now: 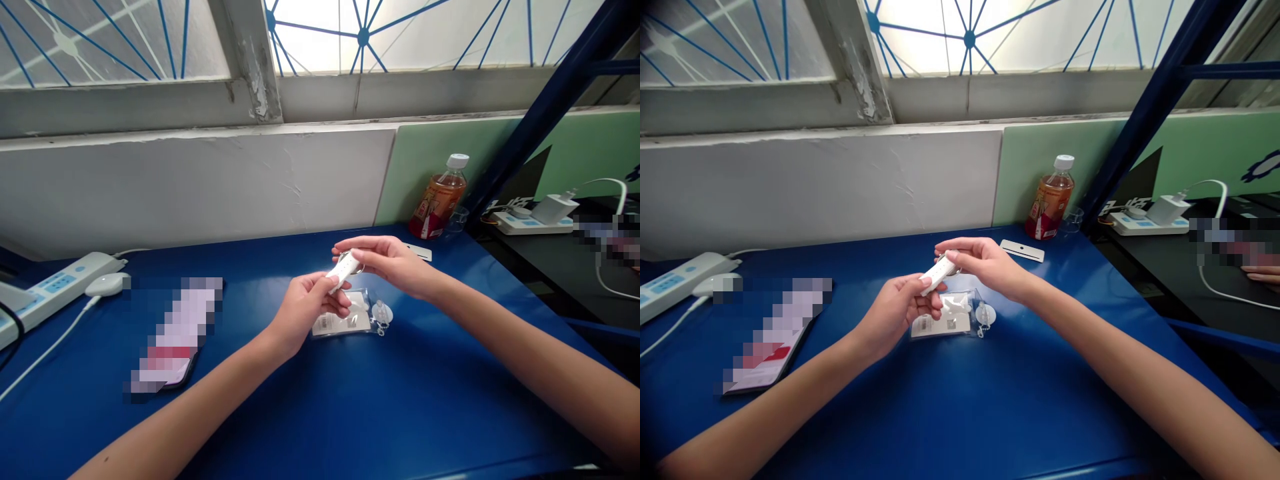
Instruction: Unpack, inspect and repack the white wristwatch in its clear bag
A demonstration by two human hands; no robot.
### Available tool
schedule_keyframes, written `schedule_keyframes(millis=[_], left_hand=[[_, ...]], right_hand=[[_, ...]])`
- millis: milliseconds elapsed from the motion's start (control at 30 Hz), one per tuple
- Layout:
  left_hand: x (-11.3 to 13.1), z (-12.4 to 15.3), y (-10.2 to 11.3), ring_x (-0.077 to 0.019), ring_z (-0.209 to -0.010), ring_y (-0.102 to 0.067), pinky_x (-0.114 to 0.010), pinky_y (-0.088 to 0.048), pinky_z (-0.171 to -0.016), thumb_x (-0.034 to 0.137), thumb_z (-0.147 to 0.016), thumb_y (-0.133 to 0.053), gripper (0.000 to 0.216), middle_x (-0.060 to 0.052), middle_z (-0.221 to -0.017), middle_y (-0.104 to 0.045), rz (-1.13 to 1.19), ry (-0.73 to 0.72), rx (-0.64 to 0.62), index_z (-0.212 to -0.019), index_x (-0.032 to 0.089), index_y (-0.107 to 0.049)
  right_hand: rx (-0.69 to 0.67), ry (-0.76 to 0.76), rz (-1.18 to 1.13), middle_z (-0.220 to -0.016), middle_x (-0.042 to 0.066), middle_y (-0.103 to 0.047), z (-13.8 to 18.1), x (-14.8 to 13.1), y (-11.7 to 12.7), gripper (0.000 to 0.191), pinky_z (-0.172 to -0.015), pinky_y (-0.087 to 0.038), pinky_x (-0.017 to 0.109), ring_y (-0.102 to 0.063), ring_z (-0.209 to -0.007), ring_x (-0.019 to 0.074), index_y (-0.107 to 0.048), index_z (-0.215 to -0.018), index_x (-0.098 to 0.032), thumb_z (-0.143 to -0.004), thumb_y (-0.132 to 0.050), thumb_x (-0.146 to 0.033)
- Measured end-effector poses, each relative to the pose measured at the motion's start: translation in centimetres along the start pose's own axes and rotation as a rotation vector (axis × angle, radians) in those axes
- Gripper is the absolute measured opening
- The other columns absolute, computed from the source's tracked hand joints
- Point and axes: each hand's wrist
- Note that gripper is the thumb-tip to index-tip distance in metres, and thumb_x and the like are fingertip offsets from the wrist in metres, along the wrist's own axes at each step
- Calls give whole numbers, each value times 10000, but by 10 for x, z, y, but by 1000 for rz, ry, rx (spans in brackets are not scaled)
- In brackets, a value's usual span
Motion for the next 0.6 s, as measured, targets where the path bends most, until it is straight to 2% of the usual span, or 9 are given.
schedule_keyframes(millis=[100,167,200,267,333,400,500,600], left_hand=[[3,1,4,-114,-526,-606,-230,-512,-580,355,-865,-611,283,-28,-603,-653,-135,-73,-11,-753,105,-681],[4,2,5,-119,-528,-607,-237,-511,-581,368,-864,-610,302,-43,-612,-664,-222,-85,-55,-722,108,-667],[5,3,5,-128,-537,-618,-245,-516,-586,378,-868,-610,297,-49,-629,-676,-256,-79,-75,-775,104,-676],[5,4,6,-150,-556,-639,-270,-529,-596,412,-891,-600,364,-50,-670,-700,-317,-74,-73,-1052,92,-666],[4,6,6,-163,-565,-647,-288,-533,-601,443,-921,-574,529,-38,-706,-714,-407,-125,-5,-1329,111,-521],[3,9,8,-171,-591,-652,-293,-528,-614,445,-945,-547,556,-32,-732,-718,-552,-219,71,-1397,135,-456],[-2,10,14,-217,-772,-685,-336,-533,-725,391,-951,-537,477,-74,-892,-738,-847,-376,42,-1362,150,-504],[-11,8,21,-326,-1149,-595,-452,-463,-974,417,-879,-647,542,-153,-1246,-652,-1139,-534,-149,-1342,160,-531]], right_hand=[[-6,43,306,-904,57,-758,6,-7,2,349,-787,-564,364,-703,-830,213,-735,-1122,-192,-837,-720,-391],[-1,48,414,-795,40,-738,13,-12,2,356,-709,-580,352,-696,-746,209,-736,-1132,-194,-841,-712,-398],[12,54,451,-780,39,-729,18,-14,3,355,-689,-586,351,-692,-724,207,-736,-1132,-195,-844,-708,-401],[71,81,502,-828,54,-729,29,-13,4,352,-667,-596,352,-687,-717,209,-737,-1121,-197,-842,-709,-410],[165,90,513,-906,67,-722,40,-8,5,350,-671,-603,360,-690,-754,219,-722,-1136,-206,-855,-693,-413],[276,96,486,-846,47,-704,50,0,7,331,-645,-603,348,-676,-700,199,-727,-1115,-224,-847,-703,-418],[398,87,426,-704,9,-642,57,13,10,289,-578,-578,306,-625,-598,159,-736,-1073,-227,-849,-704,-407],[414,52,387,-632,-17,-588,59,21,11,280,-539,-550,270,-597,-555,137,-737,-1053,-218,-847,-706,-406]])
Point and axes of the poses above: each hand's wrist, its own z-axis away from the middle knuckle, its own y-axis out of the back of the hand, x = y × z
